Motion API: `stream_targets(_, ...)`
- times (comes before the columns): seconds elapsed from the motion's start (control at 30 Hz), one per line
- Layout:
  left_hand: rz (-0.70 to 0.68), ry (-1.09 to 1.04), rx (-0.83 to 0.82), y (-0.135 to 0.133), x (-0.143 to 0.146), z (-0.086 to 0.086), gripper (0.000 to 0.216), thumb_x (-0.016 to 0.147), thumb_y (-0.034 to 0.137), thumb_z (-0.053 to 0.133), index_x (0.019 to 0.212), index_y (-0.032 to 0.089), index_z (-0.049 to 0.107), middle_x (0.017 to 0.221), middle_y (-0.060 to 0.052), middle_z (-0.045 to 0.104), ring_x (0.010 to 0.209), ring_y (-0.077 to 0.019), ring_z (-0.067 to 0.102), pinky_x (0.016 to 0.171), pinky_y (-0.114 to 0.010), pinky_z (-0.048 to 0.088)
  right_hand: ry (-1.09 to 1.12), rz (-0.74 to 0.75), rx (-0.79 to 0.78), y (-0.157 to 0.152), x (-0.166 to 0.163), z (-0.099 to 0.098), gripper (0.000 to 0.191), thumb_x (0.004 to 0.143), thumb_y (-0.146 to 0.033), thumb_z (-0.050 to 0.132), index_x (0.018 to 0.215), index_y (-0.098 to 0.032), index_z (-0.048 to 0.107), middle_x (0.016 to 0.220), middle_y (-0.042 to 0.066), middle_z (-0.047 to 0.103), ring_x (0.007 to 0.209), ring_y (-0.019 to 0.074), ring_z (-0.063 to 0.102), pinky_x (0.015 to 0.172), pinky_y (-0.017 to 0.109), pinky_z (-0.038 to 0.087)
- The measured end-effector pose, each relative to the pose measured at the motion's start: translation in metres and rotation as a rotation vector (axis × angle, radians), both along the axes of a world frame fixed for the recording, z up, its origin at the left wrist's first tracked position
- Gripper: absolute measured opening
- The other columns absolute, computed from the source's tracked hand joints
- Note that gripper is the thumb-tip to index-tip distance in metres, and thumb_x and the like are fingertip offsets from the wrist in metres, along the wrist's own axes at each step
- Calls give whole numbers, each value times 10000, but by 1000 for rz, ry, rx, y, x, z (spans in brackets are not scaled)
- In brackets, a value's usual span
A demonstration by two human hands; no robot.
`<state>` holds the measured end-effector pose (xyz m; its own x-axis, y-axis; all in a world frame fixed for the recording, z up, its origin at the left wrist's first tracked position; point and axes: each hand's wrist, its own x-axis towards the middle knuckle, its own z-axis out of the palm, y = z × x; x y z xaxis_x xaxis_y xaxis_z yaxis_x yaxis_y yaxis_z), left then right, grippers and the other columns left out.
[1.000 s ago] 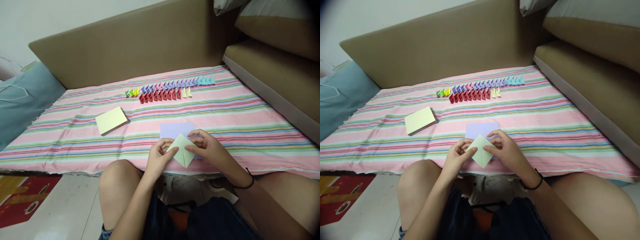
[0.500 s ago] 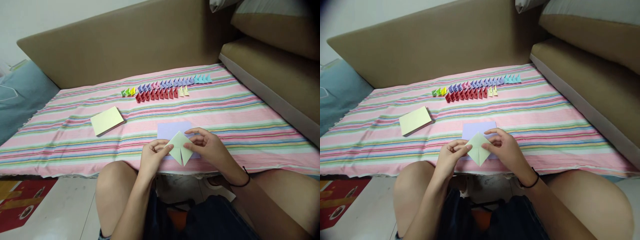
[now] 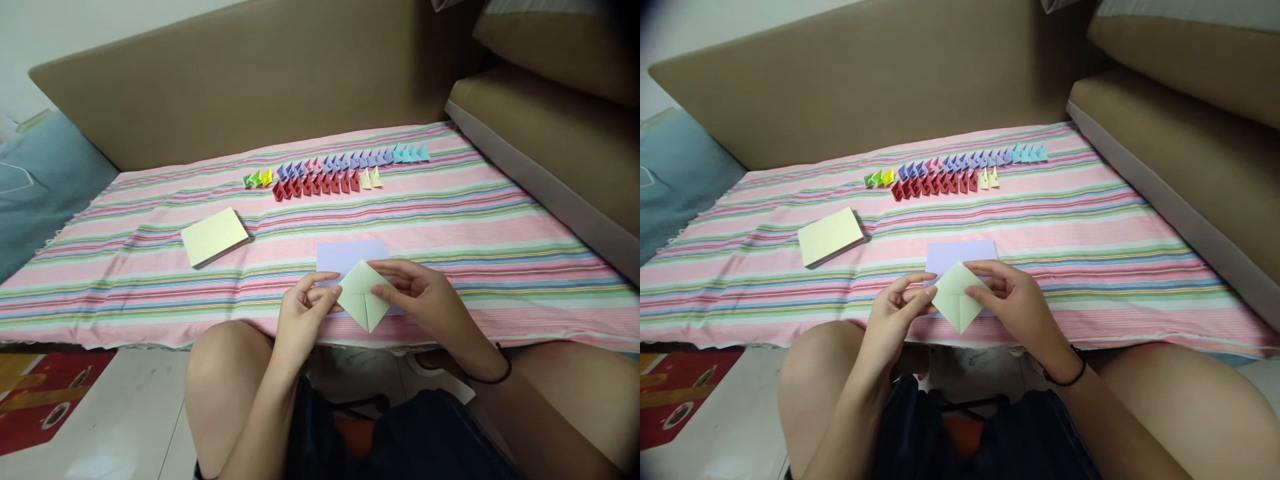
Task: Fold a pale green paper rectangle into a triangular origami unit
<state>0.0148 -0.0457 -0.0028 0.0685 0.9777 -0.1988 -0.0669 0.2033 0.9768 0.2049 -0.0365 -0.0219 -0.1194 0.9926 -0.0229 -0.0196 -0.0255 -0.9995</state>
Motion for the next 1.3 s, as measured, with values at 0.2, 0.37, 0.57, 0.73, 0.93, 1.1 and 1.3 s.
stream_targets(0.2,-34,-45,35,-1,-1,0,358,748,305,721,1070,180,626,747,-11,714,707,-136,660,696,-241,534,-16,7,1,-2,1,1,353,752,-316,717,1092,-246,652,801,16,722,736,182,671,646,297,536)
stream_targets(0.37,-63,-4,59,-2,0,0,222,762,278,708,951,162,695,767,-24,711,709,-114,649,679,-195,510,-8,28,10,-2,1,-1,289,763,-312,710,1044,-266,660,773,6,706,700,161,640,618,282,504)
stream_targets(0.57,-51,-17,64,-3,1,2,231,736,272,729,937,164,693,794,-31,723,720,-124,666,674,-195,514,45,23,39,-1,0,0,124,746,-283,722,818,-235,634,1167,29,647,822,161,641,634,271,506)
stream_targets(0.73,-35,70,73,-3,1,1,193,744,284,719,896,165,711,704,-17,706,701,-128,658,662,-199,508,37,13,18,-2,-1,1,214,752,-302,717,940,-239,635,1082,49,680,805,164,649,641,277,521)
stream_targets(0.93,-32,89,53,-4,2,2,210,746,292,722,926,185,729,656,3,699,678,-117,653,669,-191,510,41,-31,35,-1,-1,0,333,750,-298,718,1070,-266,631,1100,41,689,877,186,662,697,299,544)
stream_targets(1.1,-32,19,59,-3,0,2,208,743,278,725,931,189,739,807,-27,740,693,-125,666,688,-208,536,-10,-32,85,-1,-1,0,158,764,-302,699,917,-269,722,1046,23,718,984,210,649,814,322,526)
stream_targets(1.3,-65,-39,58,-3,-4,-2,204,839,283,614,993,196,718,872,-34,712,728,-141,671,752,-256,541,52,0,35,0,2,2,215,771,-281,679,981,-293,722,1110,13,706,1073,224,628,901,352,508)
